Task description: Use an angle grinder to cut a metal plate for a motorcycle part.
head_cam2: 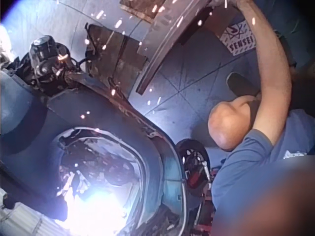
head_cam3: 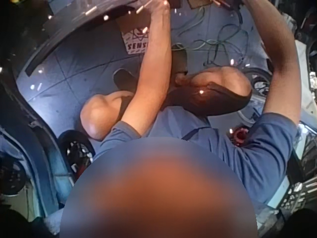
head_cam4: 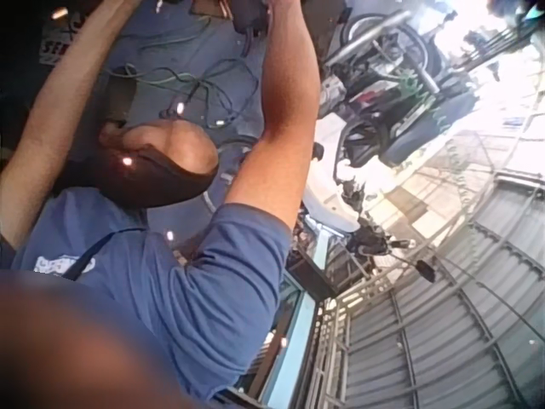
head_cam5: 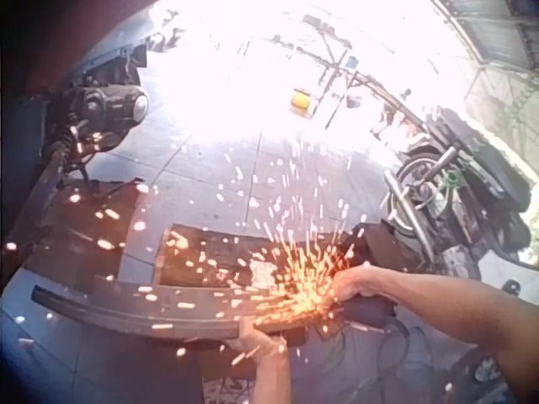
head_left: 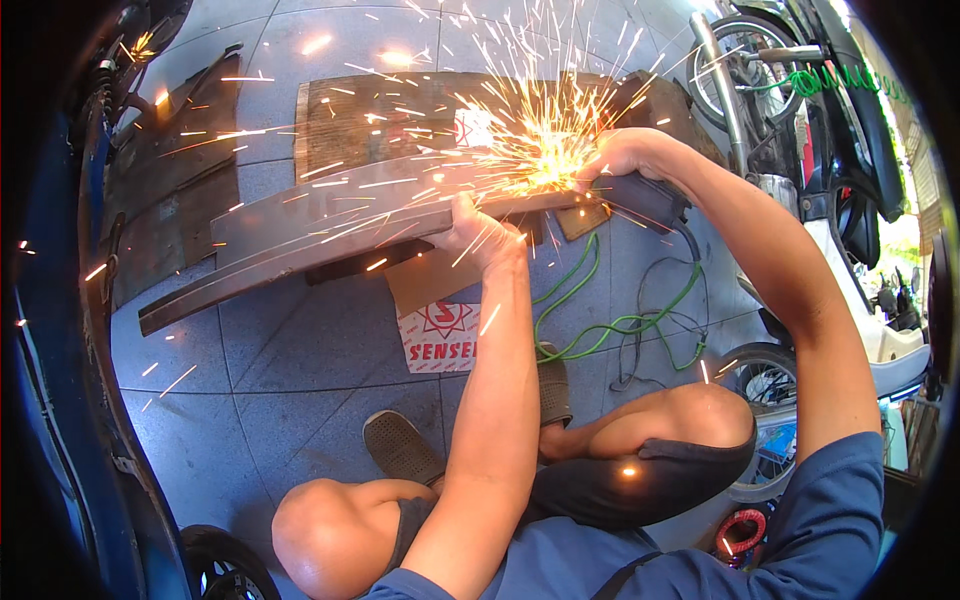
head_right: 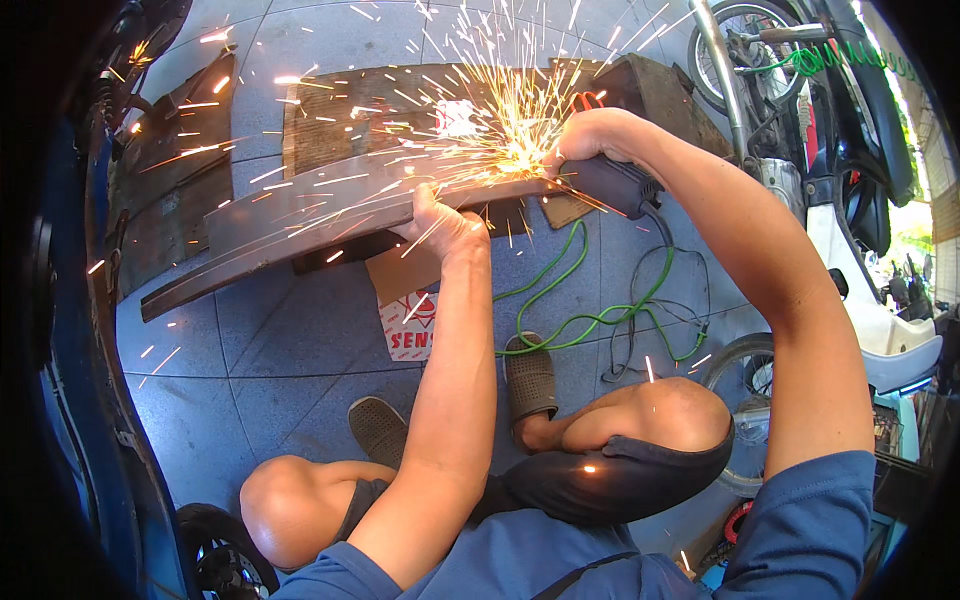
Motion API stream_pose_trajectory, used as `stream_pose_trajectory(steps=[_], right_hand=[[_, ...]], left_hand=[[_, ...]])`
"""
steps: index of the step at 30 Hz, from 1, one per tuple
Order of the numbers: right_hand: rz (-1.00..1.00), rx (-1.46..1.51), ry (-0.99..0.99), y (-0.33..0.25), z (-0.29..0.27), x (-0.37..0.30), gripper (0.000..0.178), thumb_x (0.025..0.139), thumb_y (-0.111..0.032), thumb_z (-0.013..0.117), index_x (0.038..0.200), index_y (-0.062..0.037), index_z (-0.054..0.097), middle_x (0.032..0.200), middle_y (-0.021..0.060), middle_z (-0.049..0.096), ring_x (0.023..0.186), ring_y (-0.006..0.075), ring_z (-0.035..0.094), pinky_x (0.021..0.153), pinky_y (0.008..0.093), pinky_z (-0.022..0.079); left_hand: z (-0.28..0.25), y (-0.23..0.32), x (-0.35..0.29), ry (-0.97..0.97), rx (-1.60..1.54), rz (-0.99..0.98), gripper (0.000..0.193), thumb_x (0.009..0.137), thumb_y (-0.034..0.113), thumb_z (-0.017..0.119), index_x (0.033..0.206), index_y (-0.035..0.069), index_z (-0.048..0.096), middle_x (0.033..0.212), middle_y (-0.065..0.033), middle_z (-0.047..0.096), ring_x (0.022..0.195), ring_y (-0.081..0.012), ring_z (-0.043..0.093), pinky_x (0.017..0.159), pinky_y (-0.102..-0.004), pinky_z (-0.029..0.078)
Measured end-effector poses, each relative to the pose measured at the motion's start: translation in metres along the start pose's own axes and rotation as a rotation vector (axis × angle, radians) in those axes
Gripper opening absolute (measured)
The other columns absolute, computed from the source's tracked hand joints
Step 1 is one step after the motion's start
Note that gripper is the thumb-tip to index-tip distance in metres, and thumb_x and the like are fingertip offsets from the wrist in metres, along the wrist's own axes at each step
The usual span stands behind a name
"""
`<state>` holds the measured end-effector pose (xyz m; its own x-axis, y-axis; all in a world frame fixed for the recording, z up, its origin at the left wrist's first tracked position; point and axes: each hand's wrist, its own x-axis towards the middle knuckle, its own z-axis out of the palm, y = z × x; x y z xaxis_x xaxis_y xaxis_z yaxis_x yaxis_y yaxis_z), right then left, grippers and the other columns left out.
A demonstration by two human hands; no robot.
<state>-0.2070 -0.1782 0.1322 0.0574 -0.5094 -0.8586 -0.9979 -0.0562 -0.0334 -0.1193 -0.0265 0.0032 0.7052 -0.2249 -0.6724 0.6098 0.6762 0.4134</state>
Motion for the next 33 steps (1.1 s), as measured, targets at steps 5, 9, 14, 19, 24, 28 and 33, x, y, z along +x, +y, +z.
stream_pose_trajectory(steps=[5, 9, 14, 19, 24, 28, 33], right_hand=[[0.081, -0.076, 0.068, -0.006, 0.005, -0.011, 0.049, 0.073, -0.033, 0.087, 0.097, 0.0074, 0.072, 0.093, 0.0179, 0.069, 0.073, 0.0256, 0.067, 0.061, 0.0408, 0.054], [0.080, -0.053, 0.103, 0.009, -0.004, -0.009, 0.053, 0.071, -0.032, 0.088, 0.104, 0.0059, 0.072, 0.098, 0.0168, 0.070, 0.078, 0.0247, 0.067, 0.066, 0.0396, 0.054], [0.008, -0.021, 0.126, 0.004, -0.010, -0.024, 0.046, 0.072, -0.033, 0.084, 0.097, 0.0050, 0.074, 0.091, 0.0156, 0.070, 0.074, 0.0241, 0.067, 0.066, 0.0399, 0.054], [0.032, -0.037, 0.151, 0.008, -0.008, -0.024, 0.048, 0.071, -0.034, 0.085, 0.095, 0.0061, 0.075, 0.091, 0.0168, 0.070, 0.075, 0.0250, 0.066, 0.065, 0.0398, 0.052], [0.000, -0.054, 0.178, 0.009, -0.005, -0.021, 0.047, 0.073, -0.034, 0.086, 0.095, 0.0046, 0.072, 0.088, 0.0158, 0.069, 0.069, 0.0240, 0.065, 0.062, 0.0372, 0.054], [-0.056, 0.167, 0.207, 0.040, -0.019, -0.026, 0.044, 0.074, -0.035, 0.084, 0.091, 0.0048, 0.074, 0.086, 0.0121, 0.069, 0.068, 0.0201, 0.063, 0.062, 0.0355, 0.051], [-0.159, 0.433, 0.234, 0.075, -0.027, -0.041, 0.055, 0.078, -0.037, 0.084, 0.110, 0.0036, 0.067, 0.088, 0.0103, 0.067, 0.068, 0.0163, 0.066, 0.060, 0.0324, 0.057]], left_hand=[[0.001, 0.007, -0.007, 0.012, -0.024, 0.006, 0.081, 0.075, -0.016, 0.051, 0.152, 0.006, 0.038, 0.146, -0.0111, 0.049, 0.129, -0.0288, 0.053, 0.112, -0.0447, 0.048], [0.000, 0.007, -0.009, -0.051, 0.098, -0.027, 0.079, 0.072, -0.007, 0.057, 0.147, 0.007, 0.038, 0.139, -0.0098, 0.051, 0.127, -0.0279, 0.053, 0.111, -0.0463, 0.047], [-0.008, 0.002, 0.002, -0.038, 0.079, 0.010, 0.074, 0.071, -0.006, 0.058, 0.143, 0.005, 0.040, 0.135, -0.0113, 0.052, 0.125, -0.0283, 0.053, 0.113, -0.0491, 0.046], [-0.007, 0.003, -0.005, -0.009, 0.075, -0.019, 0.072, 0.071, -0.006, 0.059, 0.140, 0.005, 0.042, 0.133, -0.0113, 0.052, 0.124, -0.0279, 0.054, 0.111, -0.0494, 0.048], [-0.010, 0.010, -0.007, -0.016, 0.080, 0.026, 0.066, 0.071, -0.006, 0.060, 0.135, 0.005, 0.046, 0.128, -0.0097, 0.055, 0.120, -0.0267, 0.056, 0.106, -0.0486, 0.050], [-0.029, 0.016, -0.032, -0.005, 0.086, -0.071, 0.049, 0.072, -0.004, 0.062, 0.120, 0.002, 0.056, 0.117, -0.0084, 0.059, 0.111, -0.0252, 0.060, 0.098, -0.0459, 0.053], [-0.079, 0.026, -0.022, 0.043, 0.133, -0.233, 0.015, 0.074, -0.002, 0.063, 0.089, 0.001, 0.063, 0.096, -0.0088, 0.063, 0.091, -0.0243, 0.065, 0.085, -0.0410, 0.055]])
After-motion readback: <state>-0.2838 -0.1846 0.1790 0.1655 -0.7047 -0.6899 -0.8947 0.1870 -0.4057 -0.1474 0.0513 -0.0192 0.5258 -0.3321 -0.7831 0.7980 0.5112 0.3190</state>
